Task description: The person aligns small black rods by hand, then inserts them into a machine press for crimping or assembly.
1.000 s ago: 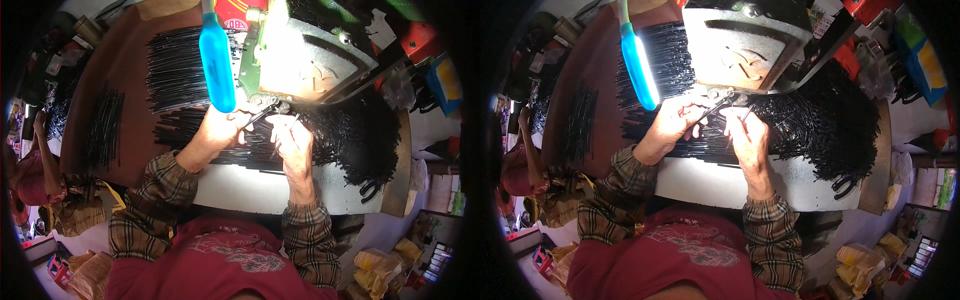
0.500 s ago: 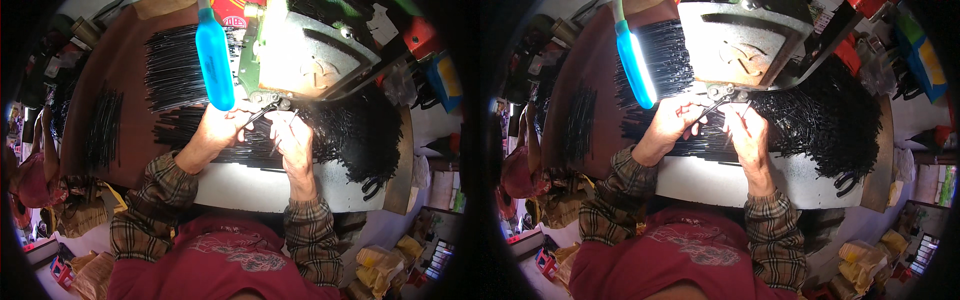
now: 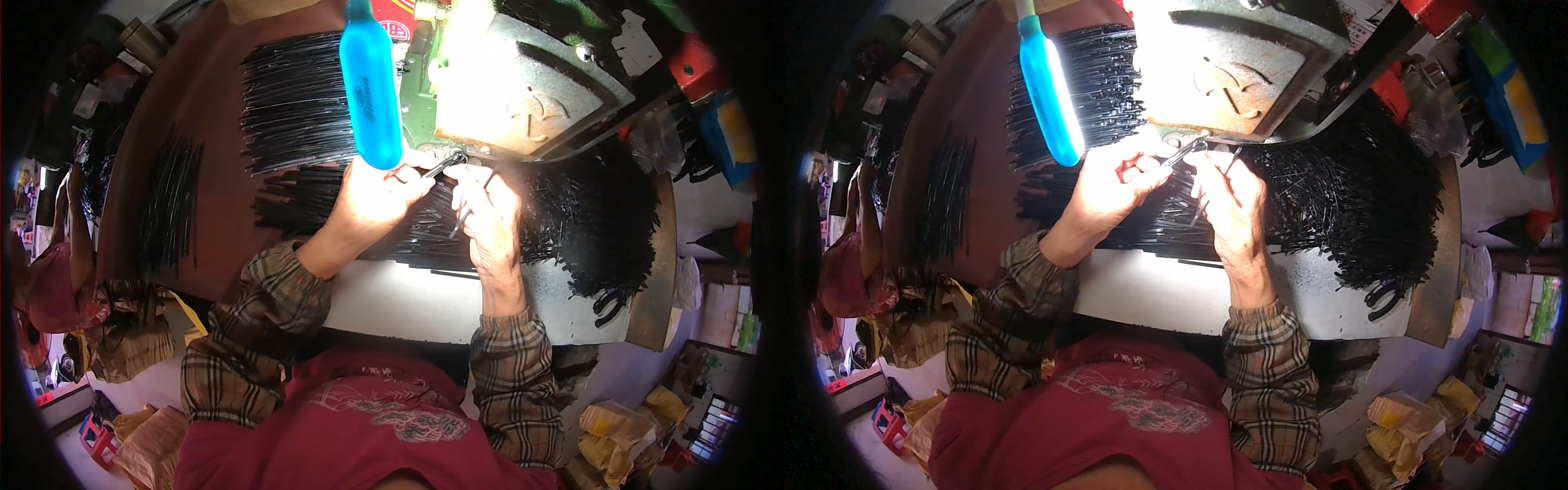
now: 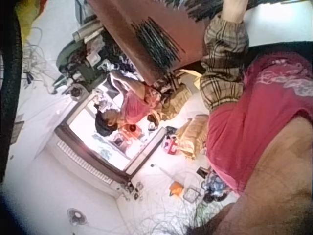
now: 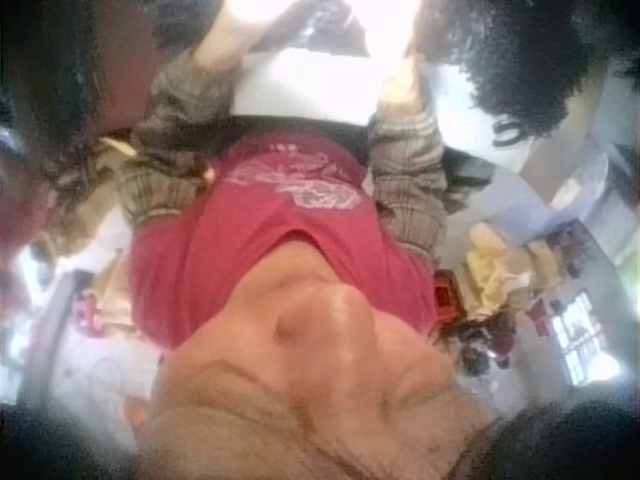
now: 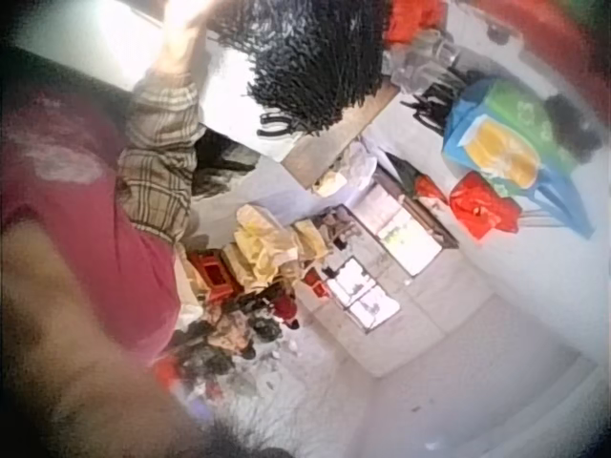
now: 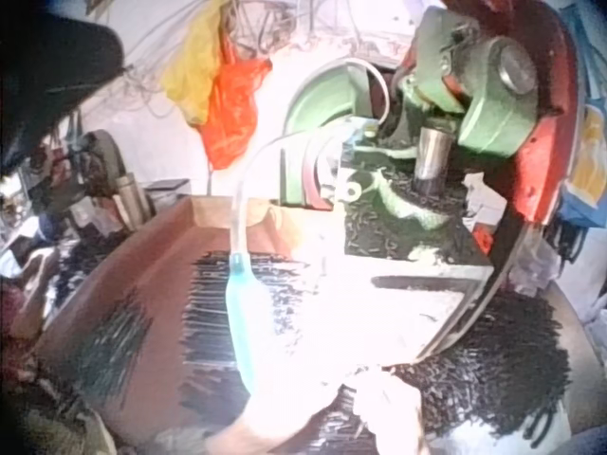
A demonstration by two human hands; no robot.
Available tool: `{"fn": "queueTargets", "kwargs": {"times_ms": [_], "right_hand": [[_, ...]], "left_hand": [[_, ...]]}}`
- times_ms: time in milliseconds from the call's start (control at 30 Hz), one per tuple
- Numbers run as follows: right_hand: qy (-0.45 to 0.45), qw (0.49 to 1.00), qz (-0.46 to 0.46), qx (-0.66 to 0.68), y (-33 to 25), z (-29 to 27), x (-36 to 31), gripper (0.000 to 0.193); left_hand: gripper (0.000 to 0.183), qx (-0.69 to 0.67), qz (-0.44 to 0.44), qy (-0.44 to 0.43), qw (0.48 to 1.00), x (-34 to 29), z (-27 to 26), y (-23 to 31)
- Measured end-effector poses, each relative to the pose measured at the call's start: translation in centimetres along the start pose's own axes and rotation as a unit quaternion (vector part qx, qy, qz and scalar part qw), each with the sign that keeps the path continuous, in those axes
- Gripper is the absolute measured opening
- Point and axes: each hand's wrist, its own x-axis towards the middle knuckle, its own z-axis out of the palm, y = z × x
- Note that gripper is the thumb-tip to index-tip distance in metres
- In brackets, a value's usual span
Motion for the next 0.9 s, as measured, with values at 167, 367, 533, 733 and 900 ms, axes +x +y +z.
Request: {"fn": "queueTargets", "kwargs": {"times_ms": [167,367,533,733,900], "right_hand": [[-0.019,1.000,-0.013,-0.009,0.3,-0.6,0.6,0.029],[0.004,0.999,-0.002,0.035,0.1,0.0,0.6,0.018],[-0.010,1.000,0.016,-0.014,-0.6,-0.6,1.0,0.015],[-0.030,0.996,0.061,-0.058,-2.0,-0.8,1.0,0.015],[-0.031,0.998,0.044,-0.037,-1.5,-0.8,0.8,0.016]], "left_hand": [[0.021,0.267,0.122,0.045,0.955,-0.6,0.5,0.8],[0.021,0.315,0.281,0.087,0.903,-0.6,0.9,-0.7],[0.037,0.440,0.321,0.054,0.837,-1.1,1.2,0.6],[0.052,0.533,0.332,0.009,0.778,-1.6,1.0,0.9],[0.055,0.537,0.356,0.011,0.765,-1.6,0.8,0.0]]}}
